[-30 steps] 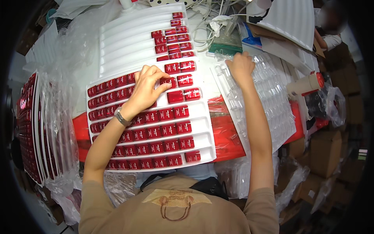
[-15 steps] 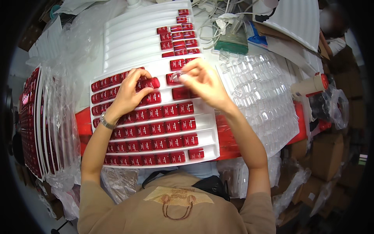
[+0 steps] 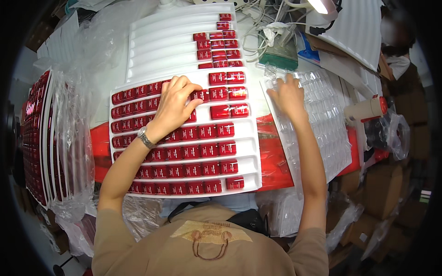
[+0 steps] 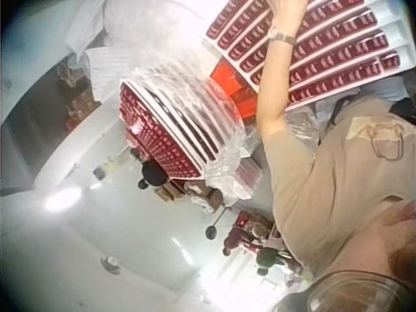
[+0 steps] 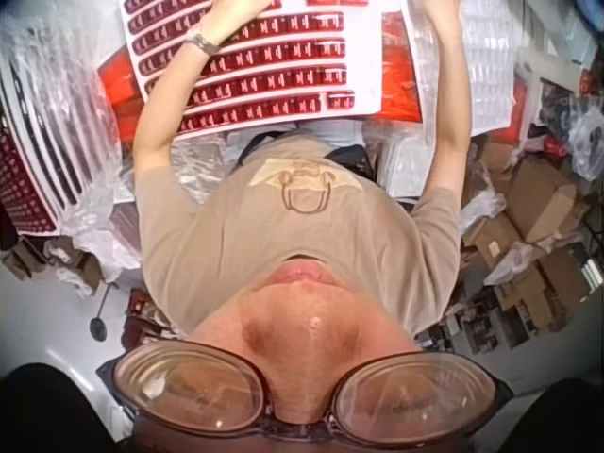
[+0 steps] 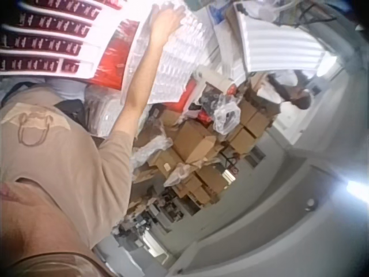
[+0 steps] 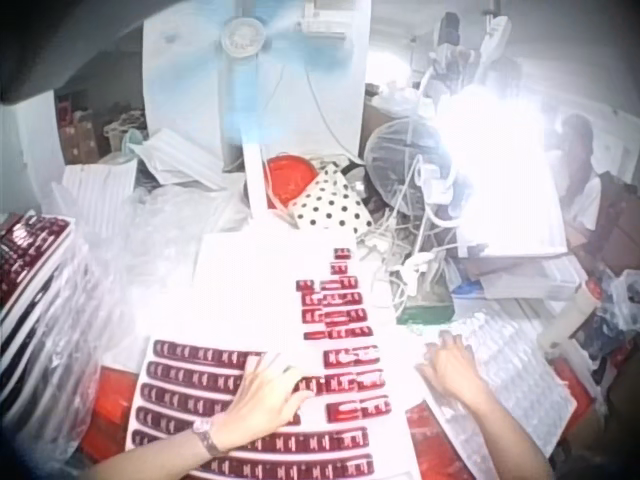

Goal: Sort small red plastic items into a tray and package them into individual plastic bags.

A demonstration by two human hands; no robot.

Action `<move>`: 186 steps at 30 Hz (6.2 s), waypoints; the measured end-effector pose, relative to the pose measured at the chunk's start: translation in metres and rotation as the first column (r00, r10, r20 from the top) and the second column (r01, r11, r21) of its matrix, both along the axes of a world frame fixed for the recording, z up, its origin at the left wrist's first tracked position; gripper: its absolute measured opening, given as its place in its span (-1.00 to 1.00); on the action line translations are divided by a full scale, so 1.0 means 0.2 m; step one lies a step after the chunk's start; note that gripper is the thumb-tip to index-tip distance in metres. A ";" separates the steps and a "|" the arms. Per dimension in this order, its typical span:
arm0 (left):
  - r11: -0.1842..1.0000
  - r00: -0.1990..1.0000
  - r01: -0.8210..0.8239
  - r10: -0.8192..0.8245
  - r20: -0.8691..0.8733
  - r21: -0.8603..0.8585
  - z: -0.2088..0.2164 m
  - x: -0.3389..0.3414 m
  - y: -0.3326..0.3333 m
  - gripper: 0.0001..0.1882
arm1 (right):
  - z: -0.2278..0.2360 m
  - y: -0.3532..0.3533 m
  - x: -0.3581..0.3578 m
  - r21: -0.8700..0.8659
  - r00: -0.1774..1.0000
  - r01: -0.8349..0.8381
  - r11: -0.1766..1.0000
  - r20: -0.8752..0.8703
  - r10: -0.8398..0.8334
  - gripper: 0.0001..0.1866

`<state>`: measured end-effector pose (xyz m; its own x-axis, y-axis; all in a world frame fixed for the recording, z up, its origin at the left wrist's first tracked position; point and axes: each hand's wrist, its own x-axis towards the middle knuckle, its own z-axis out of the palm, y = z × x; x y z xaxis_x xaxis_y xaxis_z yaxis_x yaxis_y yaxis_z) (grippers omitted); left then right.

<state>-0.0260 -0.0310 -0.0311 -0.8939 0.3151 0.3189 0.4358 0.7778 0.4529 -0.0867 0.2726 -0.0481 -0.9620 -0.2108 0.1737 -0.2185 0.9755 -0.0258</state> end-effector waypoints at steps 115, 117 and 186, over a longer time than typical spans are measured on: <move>0.424 0.916 -0.134 -0.291 0.275 0.896 0.15 0.31 -0.13 -0.72 | 0.35 -0.88 0.37 -0.664 0.737 -0.669 0.334 -0.535 0.412 -0.81; 0.476 0.941 -0.119 -0.226 0.252 0.871 0.11 0.32 -0.19 -0.72 | 0.38 -0.80 0.38 -0.736 0.721 -0.606 0.303 -0.346 0.601 -0.86; 0.995 0.998 -0.054 0.053 -0.020 -0.083 0.07 0.19 -0.59 -0.69 | -0.05 0.13 0.24 0.041 0.982 -0.130 0.991 -0.129 0.134 -0.81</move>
<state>0.0114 -0.1482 -0.0169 -0.9047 0.2930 0.3092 0.3997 0.8350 0.3783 -0.0380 0.2985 -0.0573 -0.8945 -0.3422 0.2877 -0.3451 0.9376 0.0423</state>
